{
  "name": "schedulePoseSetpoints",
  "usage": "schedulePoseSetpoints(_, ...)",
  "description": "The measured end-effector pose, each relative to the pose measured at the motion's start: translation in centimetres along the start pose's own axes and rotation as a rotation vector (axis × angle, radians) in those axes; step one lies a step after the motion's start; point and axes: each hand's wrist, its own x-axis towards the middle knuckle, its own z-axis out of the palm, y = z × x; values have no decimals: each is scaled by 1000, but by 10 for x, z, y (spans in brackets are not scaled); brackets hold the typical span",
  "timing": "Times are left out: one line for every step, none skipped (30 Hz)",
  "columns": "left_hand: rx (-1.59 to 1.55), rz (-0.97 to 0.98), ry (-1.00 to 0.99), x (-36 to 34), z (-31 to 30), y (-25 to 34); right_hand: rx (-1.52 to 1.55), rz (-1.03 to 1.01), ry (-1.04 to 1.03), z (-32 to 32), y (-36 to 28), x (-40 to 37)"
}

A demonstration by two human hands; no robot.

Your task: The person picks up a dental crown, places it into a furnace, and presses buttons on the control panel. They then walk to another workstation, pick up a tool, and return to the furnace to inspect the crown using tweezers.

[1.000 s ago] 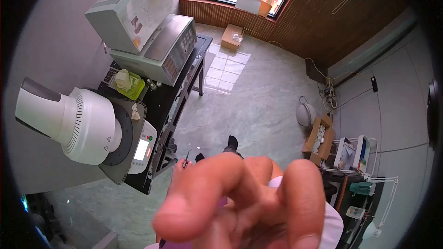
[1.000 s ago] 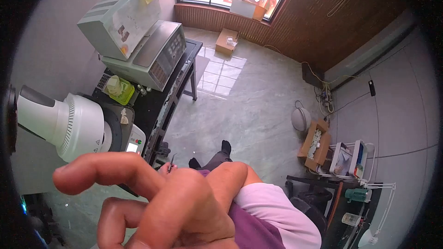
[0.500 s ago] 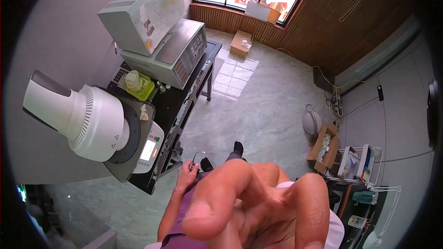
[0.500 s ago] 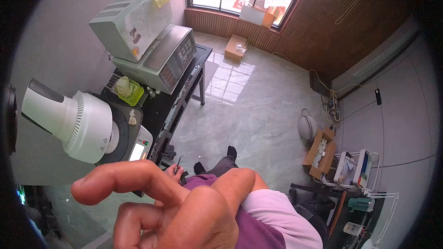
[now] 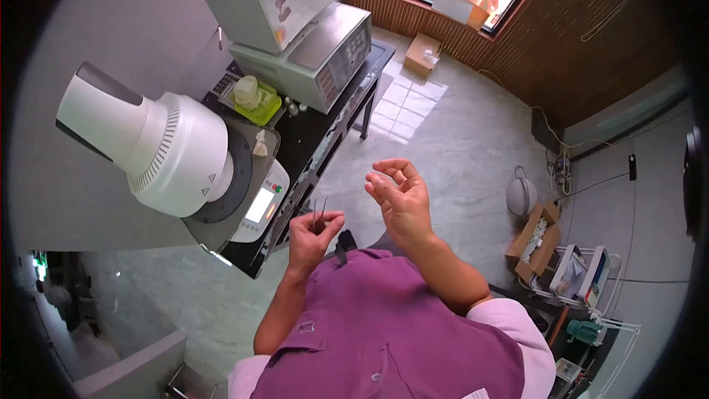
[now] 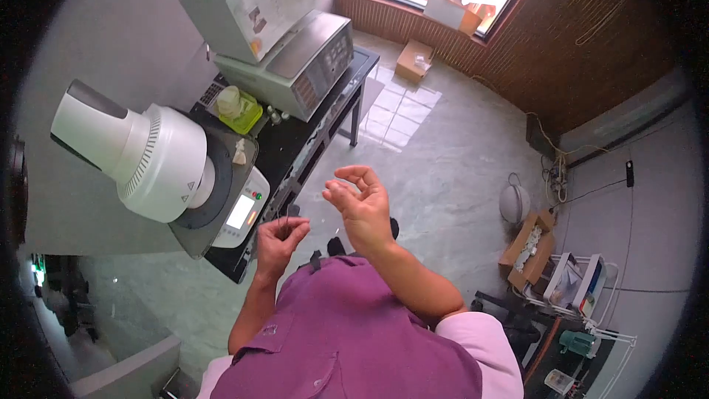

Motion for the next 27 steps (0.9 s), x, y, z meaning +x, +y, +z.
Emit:
schedulePoseSetpoints(29,-3,-11,0,1,10,7,32,15,-9,6,-3)
schedulePoseSetpoints(59,-3,-25,2,3,18,15,61,31,-14,10,-6)
schedulePoseSetpoints(54,18,-39,3,7,22,17,64,35,-17,11,-10)
schedulePoseSetpoints(49,40,-53,4,11,25,3,62,42,-20,13,-13)
schedulePoseSetpoints(42,64,-68,6,16,28,-12,58,48,-23,15,-15)
schedulePoseSetpoints(33,82,-80,8,21,32,-28,54,54,-26,17,-18)
schedulePoseSetpoints(23,99,-92,8,26,34,-40,53,58,-27,16,-21)
schedulePoseSetpoints(13,117,-101,9,30,35,-76,34,56,-30,18,-23)
schedulePoseSetpoints(22,107,-128,11,31,31,-112,16,50,-33,19,-25)
schedulePoseSetpoints(89,120,-155,12,34,32,-146,4,35,-36,21,-26)
schedulePoseSetpoints(161,130,-171,11,35,33,-154,10,48,-36,22,-28)
schedulePoseSetpoints(233,135,-182,9,34,32,-203,35,35,-40,25,-30)
schedulePoseSetpoints(228,83,-199,7,33,28,-254,56,21,-46,26,-32)
schedulePoseSetpoints(219,35,-220,7,33,18,-308,71,9,-52,27,-33)
schedulePoseSetpoints(169,20,-232,8,32,-6,-359,144,-23,-58,27,-33)
schedulePoseSetpoints(243,12,-252,6,30,-5,-412,214,-55,-65,26,-34)
schedulePoseSetpoints(315,1,-273,3,30,-3,-469,284,-85,-70,27,-35)
schedulePoseSetpoints(384,-11,-296,0,31,-3,-483,293,-110,-73,30,-35)
schedulePoseSetpoints(368,-37,-271,-2,33,-12,-499,301,-136,-78,34,-34)
schedulePoseSetpoints(359,-38,-222,-6,36,-17,-514,311,-163,-82,37,-34)
schedulePoseSetpoints(351,-38,-173,-9,38,-21,-502,347,-176,-86,40,-34)
schedulePoseSetpoints(344,-36,-122,-11,41,-24,-513,363,-204,-89,43,-33)
schedulePoseSetpoints(346,-34,-71,-11,43,-30,-526,379,-233,-93,47,-31)
schedulePoseSetpoints(347,-31,-18,-11,46,-37,-540,394,-264,-97,50,-28)
schedulePoseSetpoints(346,-30,36,-11,49,-42,-640,348,-330,-101,53,-26)
schedulePoseSetpoints(397,-42,82,-11,54,-47,-673,338,-362,-102,54,-22)
schedulePoseSetpoints(447,-56,130,-11,59,-49,-705,327,-395,-101,53,-20)
